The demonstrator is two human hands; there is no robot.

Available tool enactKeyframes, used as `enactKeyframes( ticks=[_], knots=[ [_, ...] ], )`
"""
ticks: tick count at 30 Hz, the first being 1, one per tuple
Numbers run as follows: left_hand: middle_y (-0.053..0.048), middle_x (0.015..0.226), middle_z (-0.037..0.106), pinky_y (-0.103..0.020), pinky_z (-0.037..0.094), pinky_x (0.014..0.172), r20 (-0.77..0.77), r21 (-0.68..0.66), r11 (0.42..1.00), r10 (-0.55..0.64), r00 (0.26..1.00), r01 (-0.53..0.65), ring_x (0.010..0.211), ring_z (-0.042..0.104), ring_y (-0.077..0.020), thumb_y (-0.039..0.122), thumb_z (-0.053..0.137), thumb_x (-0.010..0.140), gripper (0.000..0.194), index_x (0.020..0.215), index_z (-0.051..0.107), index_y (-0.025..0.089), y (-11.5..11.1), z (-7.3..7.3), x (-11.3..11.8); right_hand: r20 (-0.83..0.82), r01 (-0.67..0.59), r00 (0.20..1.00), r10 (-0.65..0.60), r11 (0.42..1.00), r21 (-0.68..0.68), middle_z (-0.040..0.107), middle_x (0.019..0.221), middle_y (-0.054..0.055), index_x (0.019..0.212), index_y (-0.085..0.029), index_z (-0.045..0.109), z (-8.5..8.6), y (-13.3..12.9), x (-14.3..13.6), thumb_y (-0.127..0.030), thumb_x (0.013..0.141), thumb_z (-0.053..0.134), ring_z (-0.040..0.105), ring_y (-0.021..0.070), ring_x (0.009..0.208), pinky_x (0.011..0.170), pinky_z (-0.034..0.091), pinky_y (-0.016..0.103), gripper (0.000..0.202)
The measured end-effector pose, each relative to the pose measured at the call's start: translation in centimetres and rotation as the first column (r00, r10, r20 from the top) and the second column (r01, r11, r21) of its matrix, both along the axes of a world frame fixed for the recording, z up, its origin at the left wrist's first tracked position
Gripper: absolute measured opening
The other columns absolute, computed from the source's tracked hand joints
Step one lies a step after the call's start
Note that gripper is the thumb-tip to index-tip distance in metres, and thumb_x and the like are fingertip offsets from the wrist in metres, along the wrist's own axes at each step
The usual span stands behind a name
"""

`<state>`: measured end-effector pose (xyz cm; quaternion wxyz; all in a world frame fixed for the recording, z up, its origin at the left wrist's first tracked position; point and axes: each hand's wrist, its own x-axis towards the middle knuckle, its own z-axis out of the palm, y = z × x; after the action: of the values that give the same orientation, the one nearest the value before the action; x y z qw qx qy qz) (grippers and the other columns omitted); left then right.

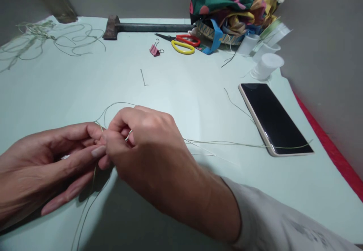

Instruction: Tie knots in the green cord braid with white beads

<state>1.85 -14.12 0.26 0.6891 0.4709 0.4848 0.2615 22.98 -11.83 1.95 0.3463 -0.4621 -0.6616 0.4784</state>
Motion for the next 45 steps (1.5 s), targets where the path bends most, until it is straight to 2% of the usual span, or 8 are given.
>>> enactKeyframes(
  ticks=[3, 7, 12, 20, 27, 32, 41, 45],
  knots=[
    [0.007, 0.045, 0.059, -0.016, 0.032, 0.039, -0.009, 0.013, 1.000, -0.003, 1.000, 0.003, 0.033, 0.032, -0.0056, 0.051, 0.086, 0.104, 0.028, 0.087, 0.082, 0.029, -0.2, -0.2, -0.2, 0.018, -0.038, 0.999, 0.041, 0.992, -0.117, 0.061, 0.064, -0.009, 0.072, -0.022, 0.067, 0.0, 0.4, 0.0, -0.018, 0.097, 0.082, 0.050, 0.0088, 0.059, 0.062, 0.042, 0.026, 0.029],
    [0.006, 0.047, 0.060, -0.016, 0.029, 0.037, -0.032, 0.039, 0.999, -0.018, 0.999, 0.020, 0.033, 0.032, -0.0058, 0.060, 0.084, 0.104, 0.035, 0.089, 0.083, 0.029, -0.2, -0.5, -0.4, 0.043, -0.051, 0.998, 0.054, 0.996, -0.069, 0.067, 0.067, -0.007, 0.074, -0.021, 0.072, -0.3, 0.4, 0.1, -0.020, 0.098, 0.082, 0.051, 0.0083, 0.061, 0.064, 0.041, 0.026, 0.027],
    [0.009, 0.044, 0.056, -0.015, 0.027, 0.038, -0.085, 0.060, 0.998, -0.017, 0.996, 0.022, 0.032, 0.029, -0.0046, 0.047, 0.086, 0.102, 0.025, 0.088, 0.082, 0.028, -0.2, -0.3, -0.1, 0.029, -0.003, 1.000, 0.004, 1.000, -0.031, 0.063, 0.062, -0.010, 0.071, -0.020, 0.073, -0.5, -0.1, 0.1, -0.015, 0.097, 0.079, 0.049, 0.0070, 0.059, 0.063, 0.039, 0.026, 0.027],
    [0.009, 0.043, 0.054, -0.017, 0.027, 0.040, -0.054, 0.042, 0.999, -0.006, 0.999, 0.009, 0.034, 0.025, -0.0047, 0.045, 0.083, 0.103, 0.024, 0.085, 0.080, 0.028, -0.2, -0.3, 0.0, 0.013, 0.062, 0.998, -0.067, 0.970, 0.237, 0.065, 0.068, -0.009, 0.070, -0.020, 0.071, -0.6, -0.5, -0.1, -0.004, 0.092, 0.076, 0.050, 0.0061, 0.061, 0.065, 0.042, 0.022, 0.027],
    [0.009, 0.043, 0.054, -0.016, 0.028, 0.040, -0.031, 0.044, 0.999, 0.001, 1.000, 0.000, 0.034, 0.026, -0.0044, 0.045, 0.085, 0.103, 0.023, 0.088, 0.083, 0.029, -0.3, -0.3, -0.3, 0.045, -0.023, 0.999, 0.022, 1.000, 0.009, 0.060, 0.060, -0.012, 0.073, -0.020, 0.074, -0.6, 0.4, 0.3, -0.016, 0.097, 0.085, 0.045, 0.0058, 0.054, 0.060, 0.042, 0.023, 0.026],
    [0.009, 0.044, 0.054, -0.016, 0.023, 0.039, -0.029, 0.024, 1.000, 0.015, 0.999, -0.014, 0.034, 0.025, -0.0034, 0.039, 0.089, 0.099, 0.017, 0.086, 0.084, 0.029, -0.5, -0.2, -0.2, 0.044, 0.019, 0.999, -0.030, 0.973, 0.231, 0.071, 0.069, -0.008, 0.069, -0.018, 0.074, -1.0, -0.2, 0.1, -0.008, 0.095, 0.087, 0.052, 0.0048, 0.061, 0.061, 0.039, 0.023, 0.030],
    [0.010, 0.043, 0.051, -0.016, 0.023, 0.038, 0.001, 0.021, 1.000, -0.010, 1.000, 0.010, 0.033, 0.025, -0.0040, 0.034, 0.087, 0.099, 0.015, 0.085, 0.084, 0.030, -0.4, -0.3, -0.3, -0.107, -0.058, 0.993, 0.050, 0.996, -0.074, 0.070, 0.069, -0.009, 0.078, -0.022, 0.072, -0.4, 0.1, 0.5, -0.024, 0.101, 0.077, 0.059, 0.0080, 0.062, 0.057, 0.040, 0.024, 0.023],
    [0.010, 0.044, 0.053, -0.013, 0.023, 0.037, -0.010, 0.012, 1.000, -0.012, 1.000, 0.012, 0.033, 0.027, -0.0033, 0.035, 0.087, 0.100, 0.018, 0.084, 0.083, 0.030, -0.2, -0.2, -0.2, 0.019, -0.115, 0.993, 0.114, 0.978, 0.173, 0.069, 0.080, -0.007, 0.086, -0.023, 0.065, -0.6, -0.2, 0.6, -0.023, 0.110, 0.068, 0.062, 0.0095, 0.071, 0.067, 0.048, 0.026, 0.024]
  ],
)
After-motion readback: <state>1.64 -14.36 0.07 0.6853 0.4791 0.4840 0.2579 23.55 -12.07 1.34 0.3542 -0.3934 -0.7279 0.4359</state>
